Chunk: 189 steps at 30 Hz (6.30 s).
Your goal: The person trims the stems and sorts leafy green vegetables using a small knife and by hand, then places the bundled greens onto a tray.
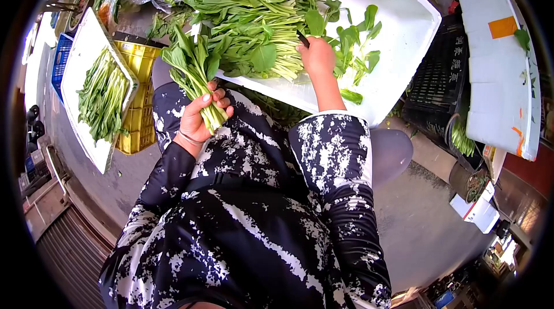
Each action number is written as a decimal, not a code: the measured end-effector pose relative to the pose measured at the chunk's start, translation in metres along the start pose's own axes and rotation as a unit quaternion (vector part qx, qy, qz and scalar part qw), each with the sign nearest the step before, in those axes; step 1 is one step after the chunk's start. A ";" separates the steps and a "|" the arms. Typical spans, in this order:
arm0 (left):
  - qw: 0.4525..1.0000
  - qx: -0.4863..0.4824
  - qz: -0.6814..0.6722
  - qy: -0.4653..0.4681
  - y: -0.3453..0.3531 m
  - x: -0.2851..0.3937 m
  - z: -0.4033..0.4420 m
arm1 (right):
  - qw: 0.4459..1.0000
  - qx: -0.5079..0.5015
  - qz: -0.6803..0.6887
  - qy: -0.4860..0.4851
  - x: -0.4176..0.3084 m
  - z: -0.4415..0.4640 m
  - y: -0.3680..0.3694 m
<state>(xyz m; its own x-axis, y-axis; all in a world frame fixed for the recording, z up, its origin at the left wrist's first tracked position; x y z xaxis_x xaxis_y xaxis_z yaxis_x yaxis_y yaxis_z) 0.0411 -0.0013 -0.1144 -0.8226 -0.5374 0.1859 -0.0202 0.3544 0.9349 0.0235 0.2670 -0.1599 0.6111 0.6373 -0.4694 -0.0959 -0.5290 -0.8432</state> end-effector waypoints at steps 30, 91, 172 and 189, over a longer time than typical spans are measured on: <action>0.983 0.136 0.123 -0.023 0.069 -0.072 0.033 | 0.814 0.013 0.579 -0.030 -0.016 -0.185 -0.068; 0.970 0.195 0.043 0.135 0.023 0.020 -0.013 | 0.859 -0.036 0.510 -0.017 -0.041 -0.077 -0.063; 0.971 0.220 0.062 0.074 0.033 -0.014 -0.005 | 0.808 0.104 0.577 0.058 0.025 -0.105 -0.064; 0.983 0.081 0.161 0.034 0.069 -0.071 0.043 | 0.826 -0.001 0.562 -0.051 -0.019 -0.155 -0.080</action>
<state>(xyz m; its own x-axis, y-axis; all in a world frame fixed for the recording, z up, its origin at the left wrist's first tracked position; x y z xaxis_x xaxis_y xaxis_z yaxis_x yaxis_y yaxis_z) 0.0737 0.0937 -0.0757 -0.7609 -0.4254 0.4900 0.1410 0.6287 0.7648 0.1413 0.2098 -0.0427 0.0676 -0.2125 -0.9748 -0.5551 -0.8199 0.1403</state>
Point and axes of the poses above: each hand's wrist, its own z-axis towards the middle knuckle, its own y-axis out of the palm, x = y × z, the point moved 6 cm from there along z, towards the middle knuckle, and after that the axes turned 1 degree about y, right-handed, at the moved point
